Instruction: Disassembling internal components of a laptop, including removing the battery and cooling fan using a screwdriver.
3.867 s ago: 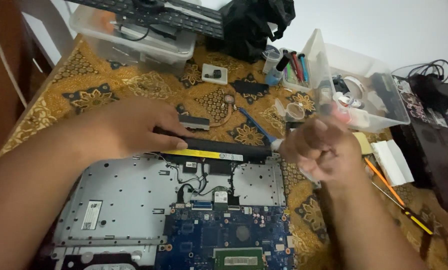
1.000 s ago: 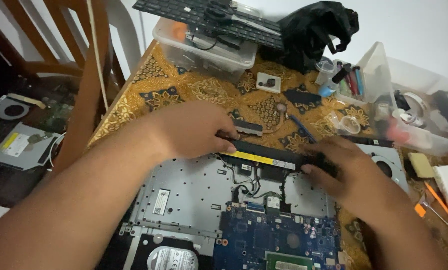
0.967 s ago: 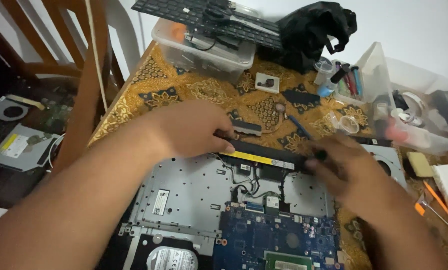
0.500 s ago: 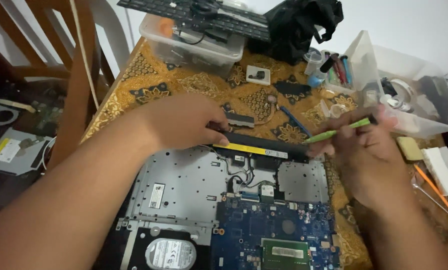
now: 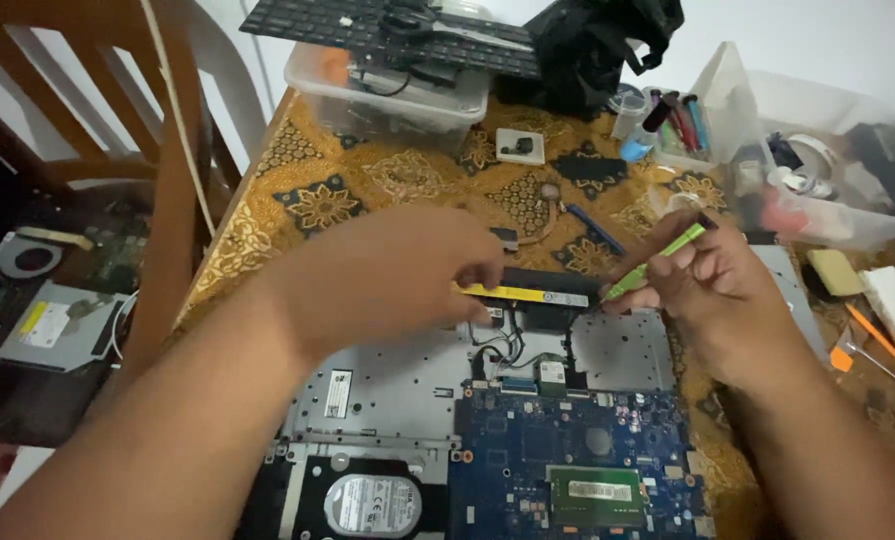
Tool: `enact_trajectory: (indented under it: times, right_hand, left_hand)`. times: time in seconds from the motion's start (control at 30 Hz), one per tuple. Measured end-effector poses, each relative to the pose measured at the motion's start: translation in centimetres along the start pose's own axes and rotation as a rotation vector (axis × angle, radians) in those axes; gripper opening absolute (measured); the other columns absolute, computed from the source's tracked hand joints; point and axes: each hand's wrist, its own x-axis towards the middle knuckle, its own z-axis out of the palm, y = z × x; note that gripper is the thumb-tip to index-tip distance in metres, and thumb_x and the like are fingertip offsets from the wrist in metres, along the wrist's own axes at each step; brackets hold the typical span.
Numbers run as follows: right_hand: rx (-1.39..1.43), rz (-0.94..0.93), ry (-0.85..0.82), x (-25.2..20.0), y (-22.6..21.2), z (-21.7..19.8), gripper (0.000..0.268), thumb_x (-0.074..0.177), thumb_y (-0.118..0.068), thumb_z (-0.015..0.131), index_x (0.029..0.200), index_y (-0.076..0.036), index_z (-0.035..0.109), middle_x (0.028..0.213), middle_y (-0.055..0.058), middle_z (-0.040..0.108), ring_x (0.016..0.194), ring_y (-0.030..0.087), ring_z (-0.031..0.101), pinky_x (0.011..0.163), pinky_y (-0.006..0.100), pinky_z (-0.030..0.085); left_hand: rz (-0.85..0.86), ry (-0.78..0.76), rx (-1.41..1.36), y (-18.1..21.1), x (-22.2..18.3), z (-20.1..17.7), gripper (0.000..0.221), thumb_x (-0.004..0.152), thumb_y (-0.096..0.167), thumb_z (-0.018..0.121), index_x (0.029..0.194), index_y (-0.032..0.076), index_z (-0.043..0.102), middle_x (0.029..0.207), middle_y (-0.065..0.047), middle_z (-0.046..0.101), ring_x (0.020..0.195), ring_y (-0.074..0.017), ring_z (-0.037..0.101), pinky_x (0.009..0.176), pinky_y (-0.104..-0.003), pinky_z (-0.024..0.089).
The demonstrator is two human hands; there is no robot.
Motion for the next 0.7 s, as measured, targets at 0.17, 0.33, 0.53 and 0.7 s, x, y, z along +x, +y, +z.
enact_trajectory:
  times: [0.17, 0.33, 0.53, 0.7]
  right_hand:
    - [-0.01, -0.019, -0.048, -0.7, 0.3, -0.1, 0.017, 0.101, -0.004, 0.051, 0.118, -0.007, 0.047, 0.093, 0.02, 0.077, 0.076, 0.033, 0.082, 0.073, 0.049, 0.075]
    - [-0.106, 0.072, -0.056, -1.7, -1.0, 0.7, 0.034, 0.099, -0.005, 0.054, 0.128, -0.009, 0.038, 0.084, 0.025, 0.077, 0.081, 0.034, 0.083, 0.073, 0.044, 0.075]
    - [-0.279, -0.092, -0.098, -4.0, -2.3, 0.9, 0.046, 0.098, -0.013, 0.057, 0.136, -0.008, 0.033, 0.093, 0.015, 0.07, 0.083, 0.024, 0.078, 0.075, 0.037, 0.069]
    - [-0.278, -0.135, -0.23, -3.8, -1.6, 0.1, 0.035, 0.1, -0.007, 0.051, 0.132, -0.011, 0.036, 0.094, 0.015, 0.075, 0.036, 0.005, 0.023, 0.043, 0.025, 0.034]
  left_hand:
    - [-0.003, -0.11, -0.022, 1.7, 0.2, 0.1, 0.022, 0.096, 0.036, 0.066, 0.109, 0.021, 0.074, 0.113, 0.006, 0.072, 0.103, -0.0135, 0.069, 0.086, -0.032, 0.054]
    - [0.275, 0.089, -0.026, -1.1, 2.0, 3.2, 0.04, 0.094, 0.034, 0.063, 0.129, 0.015, 0.066, 0.138, -0.005, 0.063, 0.128, -0.0231, 0.057, 0.111, -0.039, 0.042]
    - [0.391, 0.242, 0.098, -2.6, 3.2, 3.5, 0.031, 0.098, 0.032, 0.057, 0.121, 0.015, 0.071, 0.124, -0.005, 0.071, 0.112, -0.0257, 0.066, 0.105, -0.039, 0.048]
    - [0.353, 0.207, 0.197, -3.6, 4.1, 3.9, 0.045, 0.098, 0.039, 0.059, 0.136, 0.016, 0.065, 0.153, -0.013, 0.05, 0.132, -0.0354, 0.051, 0.111, -0.049, 0.039]
